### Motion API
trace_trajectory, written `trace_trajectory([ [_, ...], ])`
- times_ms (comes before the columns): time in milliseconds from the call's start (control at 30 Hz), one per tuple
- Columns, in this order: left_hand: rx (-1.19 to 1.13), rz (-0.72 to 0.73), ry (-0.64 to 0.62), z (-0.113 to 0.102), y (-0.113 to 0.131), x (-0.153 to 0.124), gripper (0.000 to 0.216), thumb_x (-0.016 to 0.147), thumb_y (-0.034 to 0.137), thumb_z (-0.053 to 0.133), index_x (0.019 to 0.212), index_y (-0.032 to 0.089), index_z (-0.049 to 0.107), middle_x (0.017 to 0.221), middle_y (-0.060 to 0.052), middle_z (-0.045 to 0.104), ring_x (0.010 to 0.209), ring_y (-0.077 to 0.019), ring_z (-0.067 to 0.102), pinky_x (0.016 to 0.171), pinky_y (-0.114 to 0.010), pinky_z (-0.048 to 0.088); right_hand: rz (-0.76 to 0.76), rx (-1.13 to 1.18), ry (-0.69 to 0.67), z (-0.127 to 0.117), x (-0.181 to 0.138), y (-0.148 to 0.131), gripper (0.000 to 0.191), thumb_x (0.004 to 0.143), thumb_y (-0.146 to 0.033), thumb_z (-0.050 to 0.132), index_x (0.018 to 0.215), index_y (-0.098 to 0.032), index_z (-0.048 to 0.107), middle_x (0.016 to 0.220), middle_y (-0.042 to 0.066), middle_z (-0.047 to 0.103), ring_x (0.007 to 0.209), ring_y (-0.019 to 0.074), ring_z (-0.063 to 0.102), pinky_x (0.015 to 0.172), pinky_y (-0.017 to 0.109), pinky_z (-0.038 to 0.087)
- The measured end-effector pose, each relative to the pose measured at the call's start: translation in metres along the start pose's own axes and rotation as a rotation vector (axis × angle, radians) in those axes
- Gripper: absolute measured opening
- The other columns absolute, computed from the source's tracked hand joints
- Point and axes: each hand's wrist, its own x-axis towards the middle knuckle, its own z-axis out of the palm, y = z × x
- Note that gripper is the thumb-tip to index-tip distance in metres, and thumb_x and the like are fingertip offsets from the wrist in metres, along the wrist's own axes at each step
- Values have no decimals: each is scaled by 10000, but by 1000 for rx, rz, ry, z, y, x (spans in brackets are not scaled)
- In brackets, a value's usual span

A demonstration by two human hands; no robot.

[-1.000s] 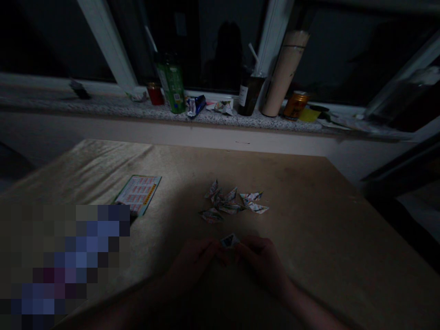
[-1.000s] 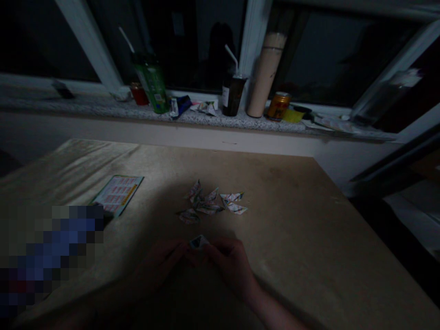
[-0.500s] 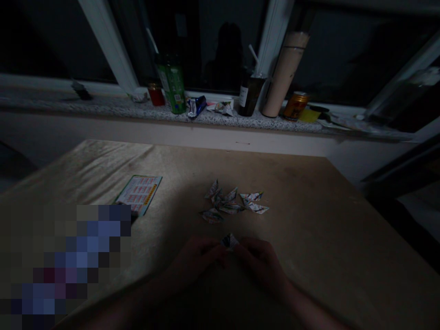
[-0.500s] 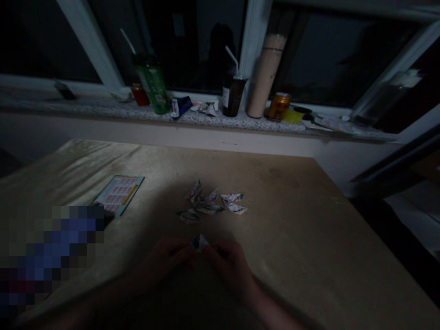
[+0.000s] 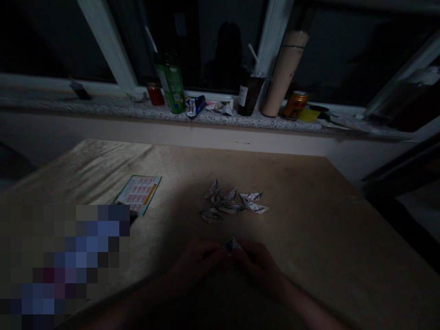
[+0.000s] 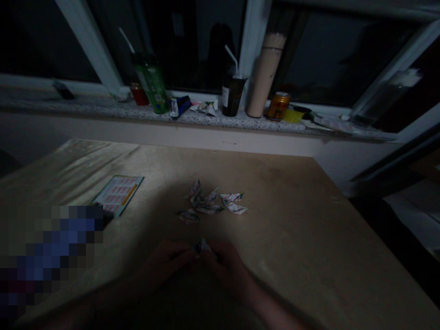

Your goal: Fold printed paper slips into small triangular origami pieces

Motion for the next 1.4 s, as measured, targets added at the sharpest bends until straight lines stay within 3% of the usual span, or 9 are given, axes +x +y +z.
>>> trace_trajectory([
  [300,-42,-45,-6,0,-1,-2,345,866,362,478,670,144,659,627,14,645,598,-117,566,576,-177,384,45,-58,28,4,0,-1,314,839,-403,511,686,-136,576,611,-20,469,578,111,412,530,209,336],
  [467,-48,-72,30,1,2,-1,333,841,366,509,649,138,660,600,14,642,564,-115,551,548,-182,371,55,-18,7,3,-1,-5,342,842,-435,476,664,-150,533,607,-23,441,573,110,380,529,214,325],
  [633,-97,-102,41,0,3,0,332,848,372,493,668,143,652,616,6,653,570,-120,560,548,-185,384,39,-85,96,3,-2,-3,365,821,-469,490,619,-165,491,576,-33,387,556,108,341,499,215,287],
  [800,-30,-94,65,-1,3,0,337,848,366,490,630,146,623,553,29,590,523,-102,517,520,-175,362,46,-53,99,4,-2,2,393,832,-481,486,614,-156,517,565,-35,389,544,101,345,487,212,279],
  [1000,30,-59,11,1,2,-1,335,853,369,491,675,137,654,598,19,604,559,-108,527,538,-176,363,52,-98,181,4,0,2,418,854,-501,447,636,-158,547,588,-23,462,576,118,422,528,215,328],
  [1400,87,14,-81,2,-2,0,341,880,362,453,751,137,675,641,10,618,579,-112,532,539,-172,355,-64,-166,143,2,-1,3,330,905,-358,436,649,-170,527,610,-24,485,577,112,427,540,215,325],
])
